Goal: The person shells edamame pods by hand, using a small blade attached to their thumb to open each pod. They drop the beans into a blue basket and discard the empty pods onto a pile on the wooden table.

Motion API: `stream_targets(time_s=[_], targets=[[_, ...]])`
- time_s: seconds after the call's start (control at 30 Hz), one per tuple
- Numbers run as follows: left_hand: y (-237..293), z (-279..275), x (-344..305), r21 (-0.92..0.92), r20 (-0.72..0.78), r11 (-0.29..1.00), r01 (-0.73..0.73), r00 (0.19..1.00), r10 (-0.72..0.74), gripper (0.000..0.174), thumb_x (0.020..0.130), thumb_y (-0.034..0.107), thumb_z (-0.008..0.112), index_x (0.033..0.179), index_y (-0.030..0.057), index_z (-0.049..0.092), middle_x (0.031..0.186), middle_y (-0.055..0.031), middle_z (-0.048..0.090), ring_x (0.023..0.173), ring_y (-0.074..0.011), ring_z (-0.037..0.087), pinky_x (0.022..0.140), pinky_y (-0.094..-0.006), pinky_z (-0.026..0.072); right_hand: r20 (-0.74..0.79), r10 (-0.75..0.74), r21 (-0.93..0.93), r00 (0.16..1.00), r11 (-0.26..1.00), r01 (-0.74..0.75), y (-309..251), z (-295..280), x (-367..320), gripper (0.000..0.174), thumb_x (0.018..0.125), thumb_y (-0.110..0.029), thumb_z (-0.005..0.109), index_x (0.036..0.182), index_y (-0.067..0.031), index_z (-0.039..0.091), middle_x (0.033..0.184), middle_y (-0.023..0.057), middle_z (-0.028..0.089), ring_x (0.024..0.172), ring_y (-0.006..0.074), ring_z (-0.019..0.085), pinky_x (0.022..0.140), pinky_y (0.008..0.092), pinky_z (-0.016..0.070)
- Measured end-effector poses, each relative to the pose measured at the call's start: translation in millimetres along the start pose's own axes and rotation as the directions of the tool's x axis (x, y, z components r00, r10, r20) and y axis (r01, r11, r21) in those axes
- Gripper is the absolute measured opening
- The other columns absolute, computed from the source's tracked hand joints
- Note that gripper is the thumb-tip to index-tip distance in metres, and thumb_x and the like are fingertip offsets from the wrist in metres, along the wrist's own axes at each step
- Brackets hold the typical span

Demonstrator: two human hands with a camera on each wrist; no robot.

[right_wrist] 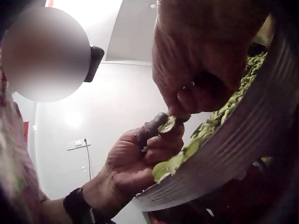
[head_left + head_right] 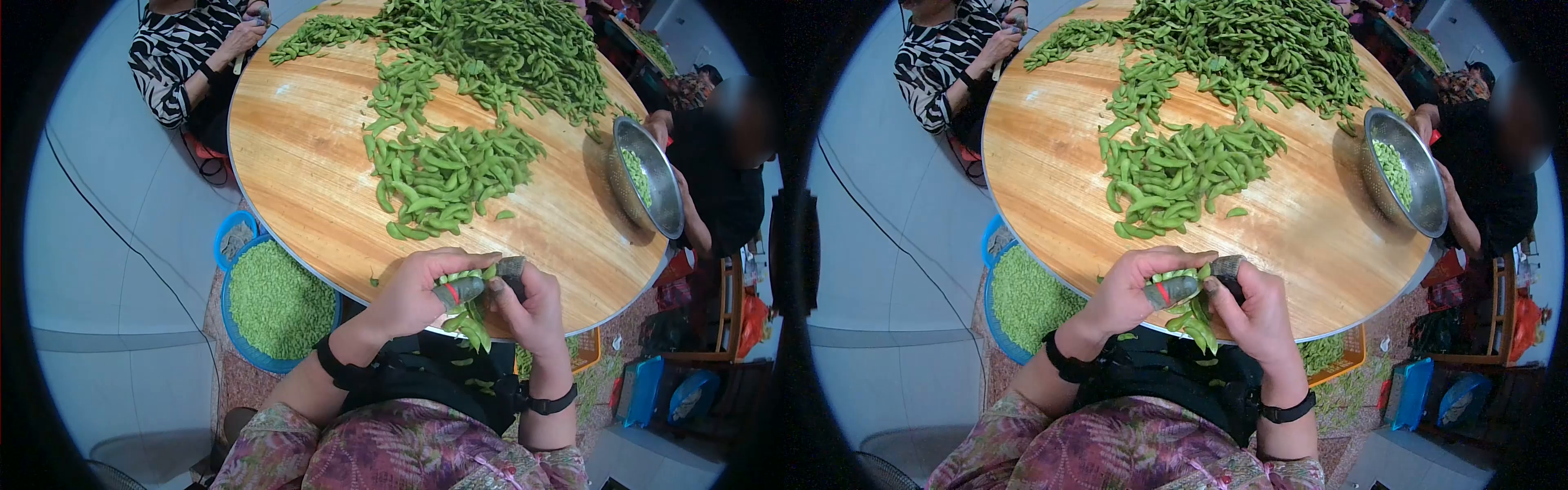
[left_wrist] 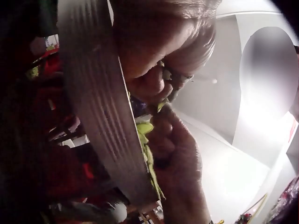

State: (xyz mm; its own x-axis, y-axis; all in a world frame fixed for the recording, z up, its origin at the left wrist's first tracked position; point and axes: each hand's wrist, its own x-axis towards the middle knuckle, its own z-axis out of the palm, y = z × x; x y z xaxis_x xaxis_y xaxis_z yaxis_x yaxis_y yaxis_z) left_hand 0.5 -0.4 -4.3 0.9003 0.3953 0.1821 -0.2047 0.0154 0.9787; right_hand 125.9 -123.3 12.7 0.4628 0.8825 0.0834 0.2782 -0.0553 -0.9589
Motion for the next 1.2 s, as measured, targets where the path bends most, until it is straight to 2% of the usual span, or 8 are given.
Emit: stream_targets(time_s=[0.2, 0.3, 0.5, 0.63, 0.8, 1.0, 1.07, 1.2], targets=[[-2.4, 6.7, -4.9, -0.149, -0.16, 0.969, 0.2, 0.962, -0.223, 0.024, 0.081, 0.002, 0.059, 0.105, 0.0022, 0.055, 0.089, -0.0029, 0.057, 0.079, -0.0089, 0.054, 0.068, -0.0206, 0.0446, 0.079, 0.142, 0.13, 0.987, 0.98, -0.151, 1.2, 2.4, 0.2, 0.01, 0.083, -0.006, 0.059, 0.087, 0.0021, 0.057, 0.064, -0.0009, 0.056, 0.058, 0.0051, 0.05, 0.053, 0.0206, 0.0413], [-4.8, 7.7, -4.7, -0.638, -0.189, 0.757, 0.139, 0.925, -0.329, 0.018, 0.08, -0.007, 0.053, 0.095, 0.0029, 0.053, 0.088, -0.0032, 0.054, 0.069, -0.0081, 0.049, 0.057, -0.0173, 0.0394, -0.087, 0.058, 0.107, 0.995, 0.993, -0.048, -7.0, 22.0, -3.2, 0.013, 0.08, -0.003, 0.062, 0.09, 0.0026, 0.057, 0.07, 0.002, 0.059, 0.063, 0.0058, 0.053, 0.058, 0.0214, 0.0448], [-4.7, 4.6, -8.0, -0.824, -0.007, 0.532, 0.197, 0.934, -0.357, 0.022, 0.082, -0.008, 0.047, 0.1, 0.0017, 0.053, 0.089, -0.0046, 0.054, 0.07, -0.0079, 0.049, 0.053, -0.0155, 0.0347, -0.295, -0.186, -0.232, 0.937, 0.966, 0.118, -4.2, 29.5, -6.1, 0.01, 0.078, -0.001, 0.061, 0.086, 0.0022, 0.059, 0.068, 0.0046, 0.06, 0.063, 0.0062, 0.054, 0.057, 0.0224, 0.0452], [-4.3, 7.8, -9.7, -0.826, 0.025, 0.511, 0.236, 0.922, -0.385, 0.022, 0.082, -0.008, 0.047, 0.101, 0.0011, 0.052, 0.093, -0.0062, 0.056, 0.076, -0.0101, 0.053, 0.059, -0.0162, 0.0401, -0.369, -0.153, -0.199, 0.917, 0.976, 0.083, -11.1, 21.9, -3.9, 0.006, 0.077, 0.0, 0.059, 0.083, 0.002, 0.058, 0.065, 0.0039, 0.059, 0.059, 0.0061, 0.052, 0.055, 0.0216, 0.0428], [-3.0, 11.7, -9.9, -0.529, -0.132, 0.821, 0.214, 0.935, -0.329, 0.023, 0.081, -0.008, 0.043, 0.101, -0.0002, 0.052, 0.091, -0.008, 0.057, 0.079, -0.011, 0.055, 0.062, -0.017, 0.041, -0.409, -0.176, -0.266, 0.895, 0.962, 0.067, -8.7, 16.8, -6.1, 0.004, 0.078, -0.001, 0.059, 0.081, 0.0012, 0.057, 0.064, 0.0038, 0.058, 0.057, 0.0061, 0.05, 0.054, 0.0216, 0.0419], [-3.4, 14.3, -8.4, -0.613, -0.157, 0.756, 0.227, 0.904, -0.399, 0.024, 0.08, -0.009, 0.042, 0.101, 0.0, 0.051, 0.087, -0.0056, 0.056, 0.068, -0.0079, 0.05, 0.055, -0.0171, 0.0371, -0.308, -0.055, -0.389, 0.95, 0.919, -0.073, -5.0, 4.4, 1.9, 0.013, 0.08, -0.006, 0.059, 0.091, 0.0015, 0.058, 0.068, 0.0035, 0.059, 0.062, 0.0063, 0.051, 0.057, 0.0219, 0.0428], [-0.7, 18.8, -8.8, -0.569, -0.159, 0.79, 0.228, 0.912, -0.378, 0.024, 0.081, -0.007, 0.042, 0.101, 0.0003, 0.051, 0.086, -0.0053, 0.056, 0.066, -0.0074, 0.049, 0.053, -0.0171, 0.0361, -0.247, 0.045, -0.004, 0.968, 0.999, -0.048, -3.7, 4.1, -0.9, 0.018, 0.081, -0.006, 0.059, 0.097, 0.0015, 0.058, 0.073, 0.0023, 0.06, 0.067, 0.0061, 0.052, 0.061, 0.0217, 0.0438], [-2.7, 18.1, -11.8, -0.404, -0.113, 0.864, 0.302, 0.92, -0.375, 0.021, 0.083, -0.004, 0.046, 0.102, 0.0014, 0.051, 0.084, -0.0051, 0.056, 0.062, -0.0053, 0.047, 0.05, -0.0167, 0.0343, -0.127, 0.009, -0.08, 0.992, 0.997, -0.02, -4.1, 9.3, -9.8, 0.016, 0.082, -0.009, 0.06, 0.094, 0.0007, 0.058, 0.073, 0.0015, 0.06, 0.06, 0.0052, 0.05, 0.055, 0.0192, 0.0413]])
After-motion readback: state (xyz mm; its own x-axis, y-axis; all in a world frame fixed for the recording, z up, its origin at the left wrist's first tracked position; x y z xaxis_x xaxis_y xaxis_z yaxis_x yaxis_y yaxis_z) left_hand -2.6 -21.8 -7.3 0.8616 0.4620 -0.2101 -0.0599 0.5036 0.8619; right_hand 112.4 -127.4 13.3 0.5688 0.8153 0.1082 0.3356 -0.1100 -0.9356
